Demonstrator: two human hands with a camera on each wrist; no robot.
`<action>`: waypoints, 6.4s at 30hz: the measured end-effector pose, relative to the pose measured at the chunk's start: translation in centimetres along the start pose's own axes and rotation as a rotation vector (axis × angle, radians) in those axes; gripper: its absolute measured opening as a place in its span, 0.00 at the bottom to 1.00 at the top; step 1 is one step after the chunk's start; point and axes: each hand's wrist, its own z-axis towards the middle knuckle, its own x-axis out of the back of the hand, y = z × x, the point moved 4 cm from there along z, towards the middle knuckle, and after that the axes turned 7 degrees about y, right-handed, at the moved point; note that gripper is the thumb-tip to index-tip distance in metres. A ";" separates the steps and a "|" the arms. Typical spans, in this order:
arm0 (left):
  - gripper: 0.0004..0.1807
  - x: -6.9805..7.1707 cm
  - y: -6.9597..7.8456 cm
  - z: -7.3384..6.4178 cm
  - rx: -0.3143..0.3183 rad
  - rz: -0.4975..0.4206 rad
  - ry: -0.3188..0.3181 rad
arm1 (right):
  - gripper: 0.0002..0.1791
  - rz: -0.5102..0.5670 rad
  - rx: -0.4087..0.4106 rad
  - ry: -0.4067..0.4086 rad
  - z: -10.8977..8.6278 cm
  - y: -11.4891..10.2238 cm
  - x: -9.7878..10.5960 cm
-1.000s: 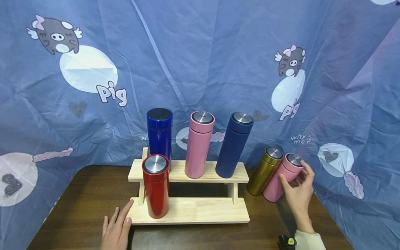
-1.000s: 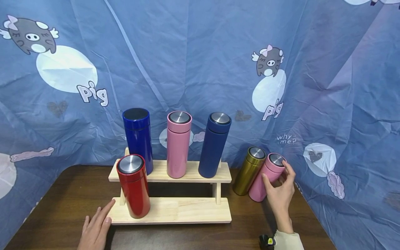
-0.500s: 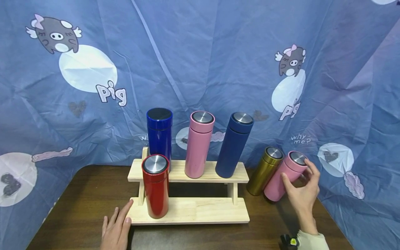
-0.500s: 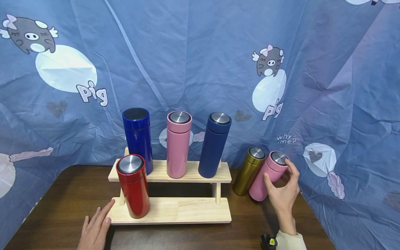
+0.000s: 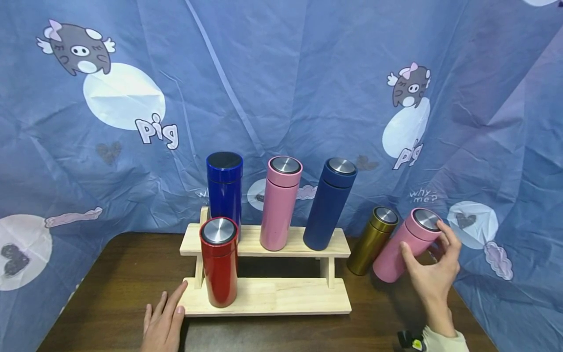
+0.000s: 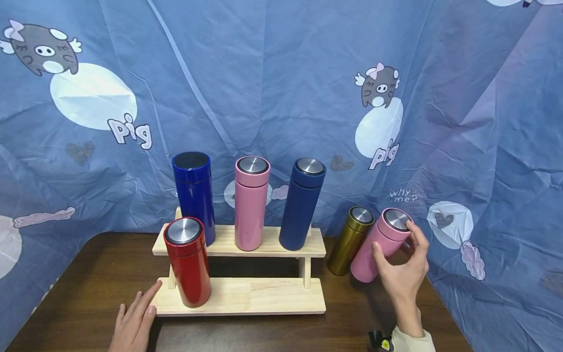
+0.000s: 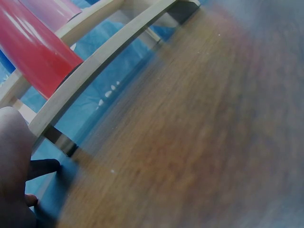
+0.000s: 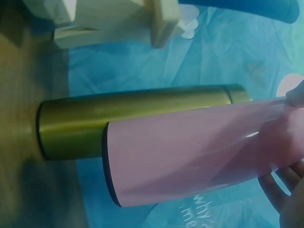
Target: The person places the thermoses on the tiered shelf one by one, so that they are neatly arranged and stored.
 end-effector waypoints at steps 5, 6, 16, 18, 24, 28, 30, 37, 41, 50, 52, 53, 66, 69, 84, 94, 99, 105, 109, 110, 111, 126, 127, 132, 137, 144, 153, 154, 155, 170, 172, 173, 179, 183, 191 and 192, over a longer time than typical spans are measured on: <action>0.25 0.0 0.1 0.0 -0.003 0.002 0.008 | 0.48 0.025 0.012 -0.009 0.0 0.6 0.3; 0.25 0.0 0.1 0.0 -0.004 0.001 0.010 | 0.49 0.031 0.014 -0.013 0.0 0.7 0.4; 0.25 0.1 0.2 0.1 0.007 0.017 0.004 | 0.51 0.085 0.058 -0.065 -0.3 -1.7 0.1; 0.25 0.1 0.2 0.0 0.009 0.016 0.004 | 0.51 0.101 0.054 -0.074 -0.4 -2.4 -0.1; 0.24 0.0 0.2 0.1 0.001 0.008 0.012 | 0.52 0.164 0.056 -0.100 -0.9 -4.1 -0.6; 0.24 0.0 0.1 0.1 -0.009 0.001 0.018 | 0.52 0.200 0.071 -0.118 -1.3 -5.0 -0.8; 0.24 -0.1 0.1 0.1 -0.012 0.001 0.018 | 0.52 0.218 0.080 -0.130 -1.5 -5.4 -1.0; 0.24 -0.1 0.0 0.0 -0.021 -0.008 0.025 | 0.51 0.255 0.116 -0.182 -2.6 -6.6 -1.9; 0.24 0.0 -0.1 0.0 -0.026 -0.010 0.035 | 0.49 0.254 0.133 -0.215 -3.5 -7.1 -2.6; 0.24 0.0 -0.1 0.0 -0.024 -0.003 0.028 | 0.53 0.286 0.166 -0.264 -5.2 -8.1 -3.8; 0.24 0.0 -0.1 0.0 -0.026 -0.005 0.029 | 0.53 0.293 0.173 -0.269 -5.5 -8.4 -4.0; 0.24 0.0 -0.1 0.0 -0.027 -0.005 0.030 | 0.53 0.295 0.178 -0.271 -5.6 -8.5 -4.0; 0.24 -0.1 0.0 -0.1 -0.043 -0.014 0.052 | 0.50 0.362 0.181 -0.348 -8.2 -9.2 -6.4; 0.24 -0.1 0.0 -0.1 -0.039 -0.015 0.053 | 0.49 0.394 0.180 -0.365 -8.7 -9.5 -7.1; 0.24 -0.2 -0.2 -0.1 -0.019 -0.015 0.045 | 0.45 0.433 0.155 -0.396 -10.3 -10.9 -9.4; 0.24 -0.2 -0.3 -0.1 -0.024 -0.010 0.050 | 0.45 0.457 0.124 -0.416 -11.4 -11.6 -10.8; 0.24 -0.2 -0.1 -0.1 -0.016 -0.008 0.035 | 0.46 0.463 0.109 -0.431 -11.9 -11.8 -11.7; 0.24 -0.1 0.0 0.0 -0.017 -0.013 0.039 | 0.46 0.463 0.108 -0.427 -12.4 -11.9 -12.7; 0.24 -0.1 0.1 0.0 -0.021 -0.021 0.038 | 0.46 0.464 0.097 -0.422 -12.7 -11.8 -13.1; 0.24 -0.1 0.0 0.0 -0.022 -0.024 0.039 | 0.47 0.465 0.097 -0.422 -12.8 -11.8 -13.2; 0.24 -0.2 0.0 0.0 -0.023 -0.022 0.039 | 0.47 0.468 0.096 -0.424 -12.9 -11.8 -13.3; 0.25 -0.2 -0.3 0.0 -0.022 -0.015 0.026 | 0.50 0.464 0.075 -0.530 -13.0 -11.6 -14.2; 0.25 -0.2 -0.3 0.0 -0.022 -0.017 0.029 | 0.50 0.454 0.069 -0.537 -13.0 -11.6 -14.2; 0.25 -0.2 -0.4 0.0 -0.032 -0.014 0.036 | 0.51 0.435 0.061 -0.558 -13.1 -11.4 -14.3; 0.25 -0.2 -0.4 -0.1 -0.037 -0.015 0.040 | 0.53 0.426 0.093 -0.573 -13.1 -11.3 -14.2; 0.25 -0.2 -0.3 0.0 -0.035 -0.020 0.036 | 0.59 0.416 0.062 -0.609 -12.9 -11.3 -14.1; 0.24 -0.1 -0.2 -0.1 -0.027 -0.017 0.028 | 0.58 0.470 0.042 -0.583 -12.1 -10.9 -13.4; 0.24 -0.1 -0.1 -0.1 -0.026 -0.016 0.029 | 0.58 0.479 0.041 -0.582 -11.9 -10.9 -13.3; 0.24 -0.1 -0.1 -0.1 -0.024 -0.015 0.028 | 0.57 0.488 0.041 -0.580 -11.8 -10.8 -13.1; 0.24 -0.1 -0.2 0.0 -0.035 -0.014 0.044 | 0.54 0.477 0.136 -0.499 -10.2 -10.2 -10.8; 0.24 -0.1 -0.2 -0.1 -0.034 -0.014 0.039 | 0.54 0.481 0.152 -0.478 -9.7 -10.1 -10.4; 0.24 -0.1 -0.2 -0.1 -0.033 -0.014 0.037 | 0.54 0.481 0.156 -0.466 -9.4 -9.9 -10.2; 0.24 -0.1 -0.1 0.0 -0.032 -0.018 0.038 | 0.52 0.471 0.137 -0.414 -7.9 -9.2 -9.0; 0.24 -0.1 -0.1 0.0 -0.040 -0.023 0.049 | 0.49 0.498 0.108 -0.399 -7.2 -8.7 -8.4; 0.24 -0.1 -0.1 0.0 -0.031 -0.021 0.040 | 0.45 0.496 0.084 -0.347 -6.0 -7.6 -7.2; 0.24 -0.1 -0.1 0.0 -0.028 -0.020 0.037 | 0.44 0.489 0.079 -0.339 -5.8 -7.5 -7.0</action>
